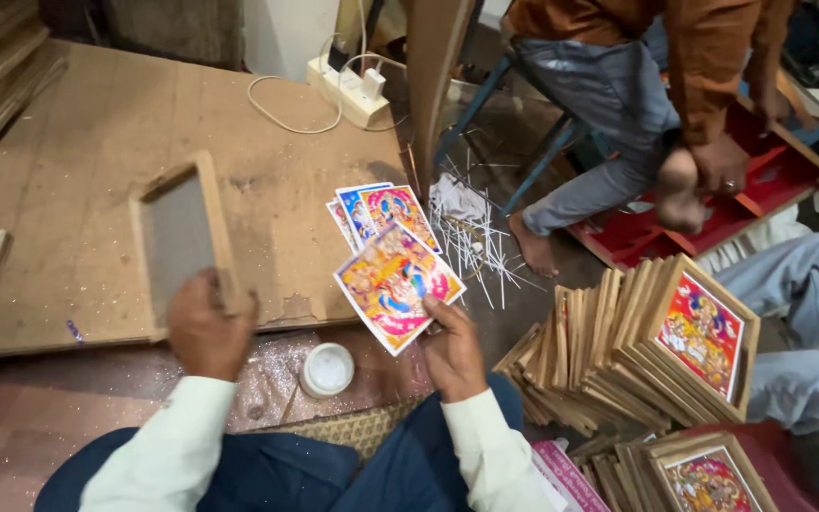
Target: The person assembles wooden picture frames by applying adhesive to the back of a backing board, placing a printed image into the frame, and pressing it down. They repeat this process for multiple frames, stacking completed units aside.
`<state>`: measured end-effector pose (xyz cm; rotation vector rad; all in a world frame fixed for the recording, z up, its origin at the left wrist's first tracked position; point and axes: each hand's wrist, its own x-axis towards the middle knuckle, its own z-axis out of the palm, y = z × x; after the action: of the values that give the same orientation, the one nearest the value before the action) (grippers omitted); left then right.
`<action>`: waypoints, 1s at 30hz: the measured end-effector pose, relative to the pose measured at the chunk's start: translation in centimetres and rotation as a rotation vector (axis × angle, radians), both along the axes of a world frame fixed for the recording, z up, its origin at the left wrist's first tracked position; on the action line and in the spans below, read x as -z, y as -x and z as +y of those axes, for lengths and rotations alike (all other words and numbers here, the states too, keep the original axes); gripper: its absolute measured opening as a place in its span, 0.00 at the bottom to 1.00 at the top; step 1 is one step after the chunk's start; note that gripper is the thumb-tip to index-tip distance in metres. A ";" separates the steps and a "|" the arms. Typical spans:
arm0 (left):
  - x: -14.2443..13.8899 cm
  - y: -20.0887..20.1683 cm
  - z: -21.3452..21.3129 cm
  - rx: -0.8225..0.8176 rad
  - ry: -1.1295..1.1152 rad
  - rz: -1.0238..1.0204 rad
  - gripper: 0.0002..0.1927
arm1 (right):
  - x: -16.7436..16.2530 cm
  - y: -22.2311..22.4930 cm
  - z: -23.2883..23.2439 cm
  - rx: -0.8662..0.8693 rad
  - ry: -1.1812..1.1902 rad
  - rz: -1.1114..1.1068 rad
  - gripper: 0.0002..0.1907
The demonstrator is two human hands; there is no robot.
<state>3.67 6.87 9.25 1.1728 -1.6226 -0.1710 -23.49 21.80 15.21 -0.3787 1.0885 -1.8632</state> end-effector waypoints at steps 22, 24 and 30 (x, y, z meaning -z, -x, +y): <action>4.6 -3.0 -0.6 0.215 -0.455 -0.391 0.09 | 2.6 -6.2 -8.7 -0.263 -0.115 -0.206 0.21; 5.0 -3.3 -1.1 0.215 -0.494 -0.331 0.07 | 2.3 -7.6 -11.1 -0.274 -0.126 -0.252 0.21; 4.5 -4.8 -2.7 -0.029 -0.822 0.054 0.19 | 3.5 -11.9 -17.6 -0.302 -0.157 -0.524 0.20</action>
<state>8.51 4.16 4.75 1.7750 -1.5156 -0.9053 -11.62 4.25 11.68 0.0411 0.7611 -1.4785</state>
